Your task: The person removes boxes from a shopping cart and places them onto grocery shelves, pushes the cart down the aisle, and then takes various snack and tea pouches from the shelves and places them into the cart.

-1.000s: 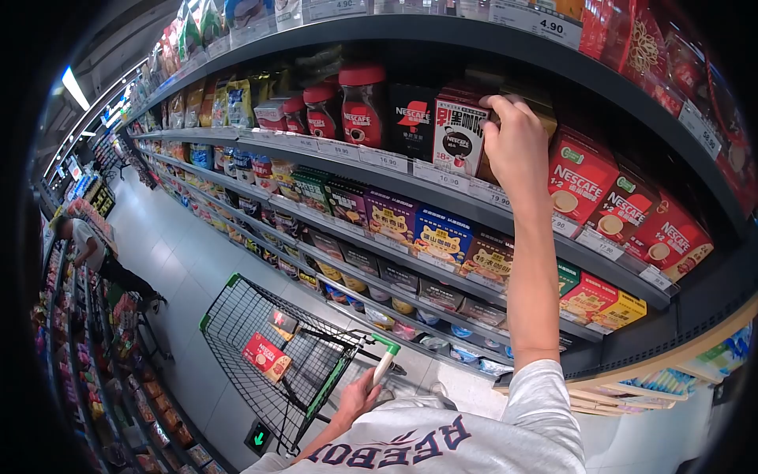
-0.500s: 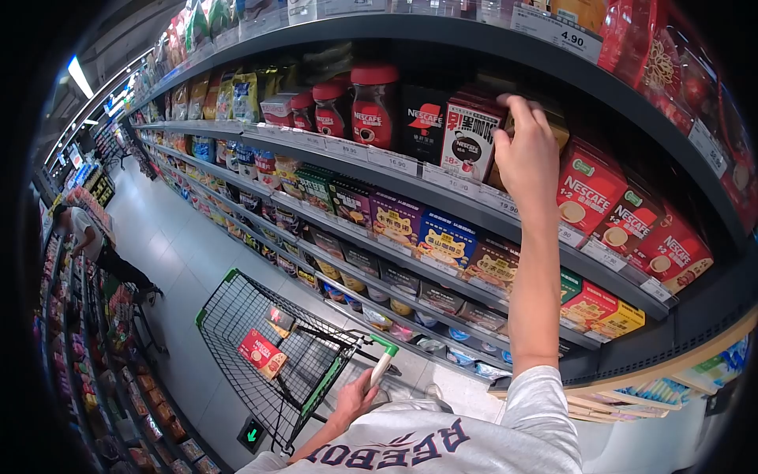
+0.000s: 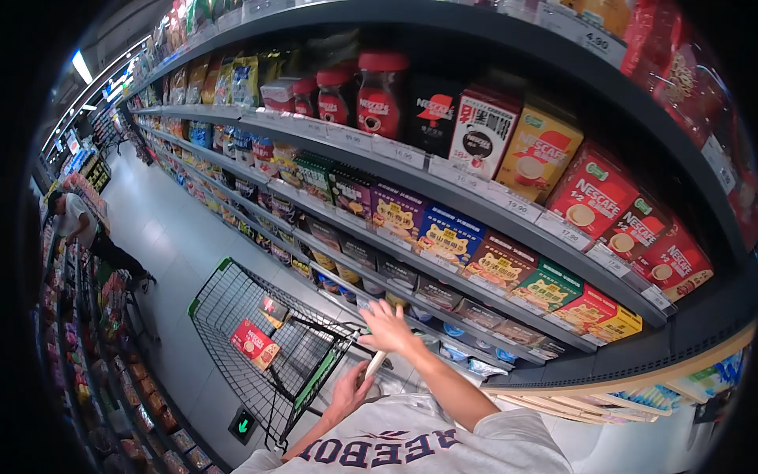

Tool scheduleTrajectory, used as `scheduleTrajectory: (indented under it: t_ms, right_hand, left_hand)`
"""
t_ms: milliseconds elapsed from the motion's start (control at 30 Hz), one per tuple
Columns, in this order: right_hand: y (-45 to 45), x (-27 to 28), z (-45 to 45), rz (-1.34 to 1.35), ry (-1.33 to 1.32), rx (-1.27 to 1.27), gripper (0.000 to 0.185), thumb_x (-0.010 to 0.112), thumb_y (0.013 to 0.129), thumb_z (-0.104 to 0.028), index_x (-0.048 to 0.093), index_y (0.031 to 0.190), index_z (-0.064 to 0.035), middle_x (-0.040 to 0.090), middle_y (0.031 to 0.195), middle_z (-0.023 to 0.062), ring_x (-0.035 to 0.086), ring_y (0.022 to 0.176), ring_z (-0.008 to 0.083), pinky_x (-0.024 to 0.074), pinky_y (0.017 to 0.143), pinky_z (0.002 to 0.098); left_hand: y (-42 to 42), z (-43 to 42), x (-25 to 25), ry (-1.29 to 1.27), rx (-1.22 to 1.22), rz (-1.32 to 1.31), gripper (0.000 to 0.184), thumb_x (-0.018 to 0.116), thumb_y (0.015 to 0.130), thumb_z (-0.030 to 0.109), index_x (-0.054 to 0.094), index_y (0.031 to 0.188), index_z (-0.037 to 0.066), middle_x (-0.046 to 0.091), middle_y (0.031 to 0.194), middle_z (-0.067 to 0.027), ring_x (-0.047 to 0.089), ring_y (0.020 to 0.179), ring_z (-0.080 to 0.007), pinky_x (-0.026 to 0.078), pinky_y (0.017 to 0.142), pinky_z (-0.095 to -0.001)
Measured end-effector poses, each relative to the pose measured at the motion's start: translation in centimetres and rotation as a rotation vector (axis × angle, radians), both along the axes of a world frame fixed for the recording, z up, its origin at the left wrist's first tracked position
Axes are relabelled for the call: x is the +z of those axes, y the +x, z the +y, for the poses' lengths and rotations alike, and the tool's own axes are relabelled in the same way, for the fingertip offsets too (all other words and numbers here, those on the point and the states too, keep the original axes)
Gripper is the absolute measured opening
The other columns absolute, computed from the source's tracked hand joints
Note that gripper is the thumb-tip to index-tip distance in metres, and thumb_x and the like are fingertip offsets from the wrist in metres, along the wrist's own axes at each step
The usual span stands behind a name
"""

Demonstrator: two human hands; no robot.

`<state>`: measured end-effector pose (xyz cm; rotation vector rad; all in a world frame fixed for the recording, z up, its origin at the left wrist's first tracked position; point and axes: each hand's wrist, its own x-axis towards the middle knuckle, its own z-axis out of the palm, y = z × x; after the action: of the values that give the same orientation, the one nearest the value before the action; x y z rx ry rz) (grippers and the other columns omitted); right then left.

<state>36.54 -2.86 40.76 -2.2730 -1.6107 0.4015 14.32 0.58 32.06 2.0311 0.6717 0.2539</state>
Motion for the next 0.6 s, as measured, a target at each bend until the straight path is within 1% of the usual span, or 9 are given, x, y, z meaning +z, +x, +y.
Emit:
scheduleTrajectory:
  t_ms: [33,100,167,233,300,367,500,533,600]
  right_hand:
    - [-1.2,-3.8,-0.1,0.161,-0.072,-0.046,0.075,0.075,0.087,-0.045,0.047,0.148,-0.0117,0.037,0.156,0.0242,0.031,0.147,0.0431,0.0293,0.111,0.0691]
    - [-4.4,-7.7,-0.9,0.253,-0.156,-0.217,0.082,0.078,0.084,-0.047,0.045,0.149,-0.0099,0.038,0.156,0.0240,0.033,0.146,0.0426,0.0324,0.110,0.0664]
    - [-6.2,-10.8,-1.9,0.002,-0.069,-0.239,0.072,0.079,0.082,-0.044,0.055,0.140,-0.0089,0.044,0.150,0.0189,0.035,0.142,0.0397,0.0333,0.110,0.0617]
    - [-6.6,-11.4,-2.0,0.061,0.018,-0.291,0.065,0.079,0.081,-0.041,0.058,0.134,-0.0096,0.045,0.149,0.0185,0.037,0.141,0.0386,0.0296,0.111,0.0644]
    - [-6.8,-9.5,-1.1,0.007,-0.118,-0.282,0.060,0.078,0.084,-0.038,0.059,0.132,-0.0066,0.044,0.151,0.0173,0.037,0.142,0.0367,0.0260,0.112,0.0689]
    - [-7.3,-8.7,-0.1,-0.109,-0.026,-0.274,0.059,0.078,0.084,-0.038,0.059,0.131,-0.0072,0.045,0.150,0.0159,0.036,0.143,0.0373,0.0216,0.115,0.0679]
    - [-8.1,-10.3,1.7,-0.007,-0.004,-0.237,0.057,0.078,0.083,-0.039,0.060,0.129,-0.0099,0.050,0.147,0.0128,0.040,0.141,0.0326,0.0214,0.115,0.0616]
    - [-8.4,-10.5,2.0,-0.062,0.030,-0.243,0.049,0.077,0.085,-0.038,0.063,0.124,-0.0113,0.055,0.142,0.0117,0.046,0.136,0.0307,0.0261,0.114,0.0534]
    - [-8.6,-10.7,2.8,-0.024,0.049,-0.306,0.044,0.075,0.086,-0.038,0.065,0.120,-0.0117,0.057,0.139,0.0118,0.048,0.133,0.0309,0.0286,0.112,0.0492]
  left_hand:
    - [-0.2,-0.1,-0.2,0.008,0.037,-0.067,0.043,0.069,0.095,0.024,0.061,0.134,0.008,0.069,0.106,-0.0169,0.070,0.087,-0.0339,0.056,0.073,-0.0427]
    - [-0.3,0.0,-1.0,-0.053,0.122,-0.168,0.039,0.068,0.096,0.017,0.062,0.131,0.004,0.067,0.109,-0.0162,0.070,0.087,-0.0294,0.057,0.072,-0.0370]
    - [-0.9,0.1,-1.9,-0.079,0.254,-0.232,0.037,0.068,0.095,0.015,0.062,0.130,0.004,0.067,0.109,-0.0164,0.070,0.086,-0.0282,0.058,0.072,-0.0349]
    - [-1.4,0.7,-0.6,-0.075,0.357,-0.210,0.035,0.068,0.095,0.013,0.063,0.128,0.002,0.067,0.109,-0.0157,0.071,0.086,-0.0267,0.058,0.071,-0.0345]
    - [-2.4,1.9,-0.5,-0.057,0.405,-0.231,0.035,0.067,0.094,0.012,0.063,0.127,0.002,0.067,0.110,-0.0153,0.071,0.085,-0.0256,0.058,0.071,-0.0346]
    - [-3.4,3.5,-1.3,0.025,0.468,-0.294,0.035,0.066,0.094,0.010,0.063,0.127,0.002,0.067,0.109,-0.0149,0.071,0.085,-0.0246,0.057,0.071,-0.0336]
    - [-4.4,6.5,-1.4,-0.168,0.682,-0.282,0.035,0.065,0.093,0.010,0.063,0.127,0.001,0.068,0.108,-0.0150,0.070,0.087,-0.0247,0.057,0.073,-0.0338]
    - [-4.8,7.5,-1.7,-0.197,0.721,-0.270,0.036,0.064,0.093,0.010,0.063,0.127,0.000,0.068,0.109,-0.0149,0.070,0.088,-0.0246,0.057,0.074,-0.0342]
    - [-5.9,10.0,-2.7,-0.244,0.746,-0.219,0.037,0.064,0.093,0.013,0.063,0.127,0.000,0.069,0.111,-0.0152,0.070,0.091,-0.0249,0.057,0.079,-0.0353]
